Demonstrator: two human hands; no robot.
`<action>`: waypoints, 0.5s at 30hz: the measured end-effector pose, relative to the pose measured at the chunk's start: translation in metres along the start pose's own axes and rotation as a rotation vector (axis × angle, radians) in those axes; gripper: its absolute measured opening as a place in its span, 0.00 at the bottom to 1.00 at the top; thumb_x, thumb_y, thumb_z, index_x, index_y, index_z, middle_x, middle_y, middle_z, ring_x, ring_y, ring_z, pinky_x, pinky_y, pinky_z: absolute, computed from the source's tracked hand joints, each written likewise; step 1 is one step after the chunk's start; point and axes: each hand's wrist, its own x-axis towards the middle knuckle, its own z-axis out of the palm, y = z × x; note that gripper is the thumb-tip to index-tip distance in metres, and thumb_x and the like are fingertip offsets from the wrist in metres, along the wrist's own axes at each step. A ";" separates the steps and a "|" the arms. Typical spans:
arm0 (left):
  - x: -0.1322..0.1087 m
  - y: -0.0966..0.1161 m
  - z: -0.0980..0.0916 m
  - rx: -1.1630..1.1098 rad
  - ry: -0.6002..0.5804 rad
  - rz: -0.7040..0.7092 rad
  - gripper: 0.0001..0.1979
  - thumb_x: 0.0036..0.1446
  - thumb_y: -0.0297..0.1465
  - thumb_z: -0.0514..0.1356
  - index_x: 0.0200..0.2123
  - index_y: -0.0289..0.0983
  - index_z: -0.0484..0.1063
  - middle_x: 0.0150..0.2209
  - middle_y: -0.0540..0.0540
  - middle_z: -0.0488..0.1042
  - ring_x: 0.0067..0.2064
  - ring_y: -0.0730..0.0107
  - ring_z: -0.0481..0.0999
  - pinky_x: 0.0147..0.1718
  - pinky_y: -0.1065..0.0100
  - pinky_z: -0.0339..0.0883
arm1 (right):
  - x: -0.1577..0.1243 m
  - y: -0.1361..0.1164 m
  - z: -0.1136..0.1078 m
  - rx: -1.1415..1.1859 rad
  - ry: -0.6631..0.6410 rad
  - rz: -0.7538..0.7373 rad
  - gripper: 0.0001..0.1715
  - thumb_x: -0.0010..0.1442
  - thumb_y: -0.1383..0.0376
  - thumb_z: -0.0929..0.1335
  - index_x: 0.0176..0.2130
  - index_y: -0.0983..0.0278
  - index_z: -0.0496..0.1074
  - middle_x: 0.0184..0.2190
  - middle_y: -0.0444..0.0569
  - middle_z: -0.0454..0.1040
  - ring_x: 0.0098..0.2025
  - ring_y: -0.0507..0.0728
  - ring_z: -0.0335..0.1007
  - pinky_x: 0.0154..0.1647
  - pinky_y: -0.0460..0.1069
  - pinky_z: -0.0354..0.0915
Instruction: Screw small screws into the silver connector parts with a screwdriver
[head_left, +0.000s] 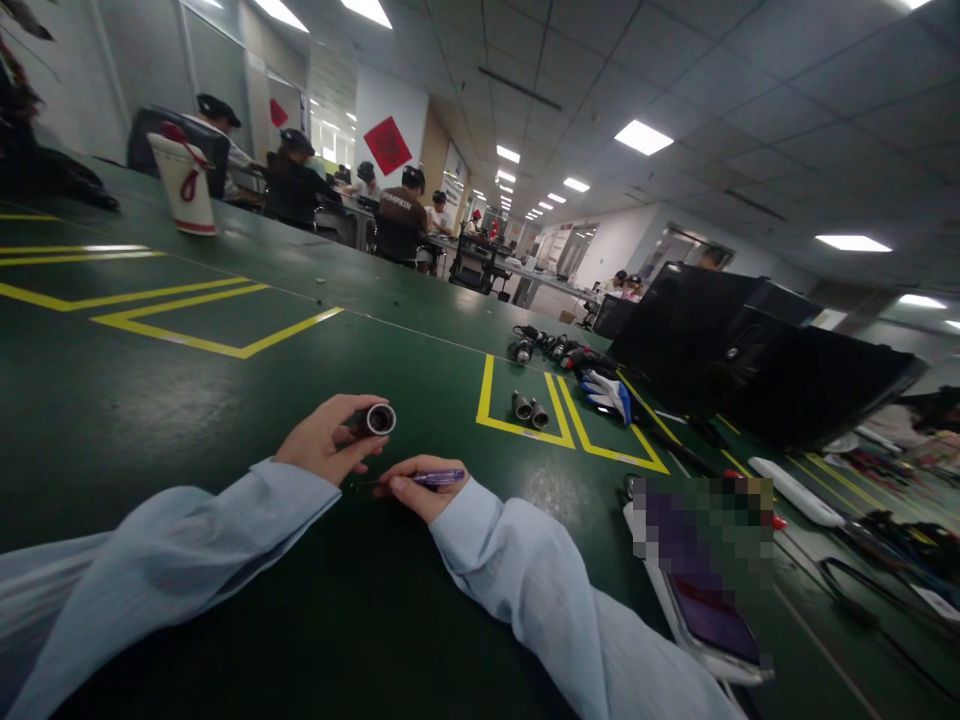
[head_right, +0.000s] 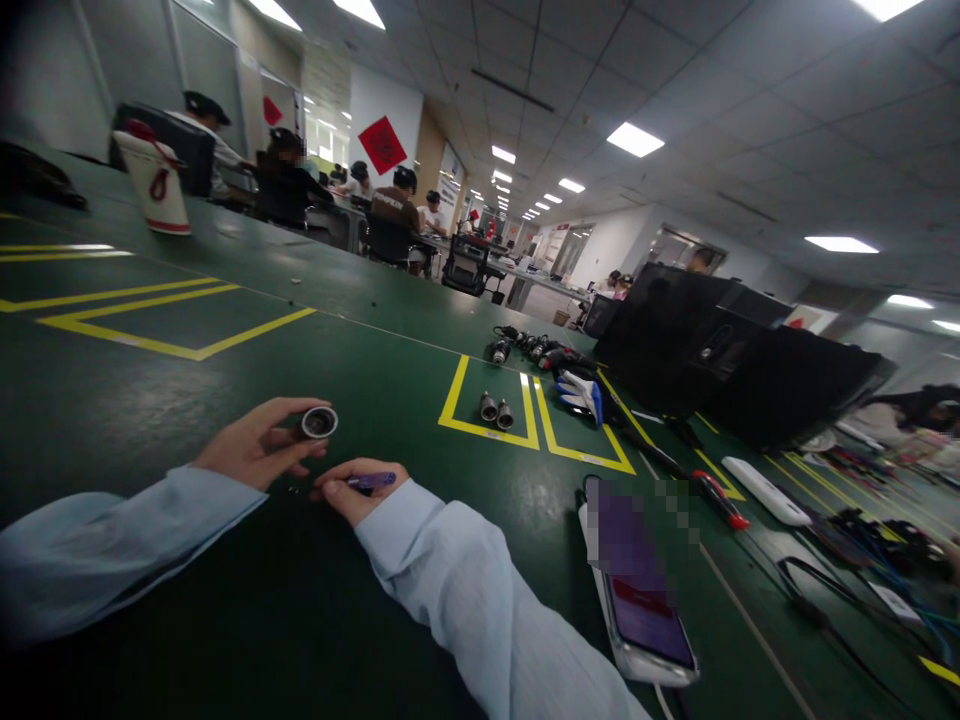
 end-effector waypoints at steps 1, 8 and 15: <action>0.000 -0.001 0.000 0.002 -0.006 0.001 0.24 0.42 0.37 0.59 0.46 0.39 0.65 0.41 0.44 0.68 0.32 0.61 0.76 0.20 0.65 0.73 | 0.000 -0.001 0.000 -0.003 -0.003 0.001 0.12 0.49 0.59 0.67 0.31 0.65 0.76 0.25 0.48 0.77 0.26 0.51 0.71 0.30 0.45 0.66; -0.003 0.001 0.001 0.023 -0.029 0.014 0.23 0.44 0.35 0.57 0.46 0.39 0.64 0.42 0.44 0.67 0.31 0.63 0.76 0.18 0.67 0.72 | -0.002 -0.009 0.000 -0.012 -0.051 -0.013 0.11 0.49 0.61 0.67 0.30 0.65 0.76 0.24 0.48 0.77 0.24 0.50 0.68 0.29 0.45 0.64; -0.003 0.000 0.000 0.085 -0.016 0.038 0.22 0.44 0.36 0.57 0.46 0.39 0.64 0.43 0.43 0.66 0.34 0.60 0.75 0.19 0.65 0.73 | -0.003 -0.011 0.000 -0.032 -0.052 -0.029 0.12 0.50 0.60 0.67 0.30 0.64 0.76 0.25 0.48 0.76 0.26 0.51 0.69 0.30 0.45 0.64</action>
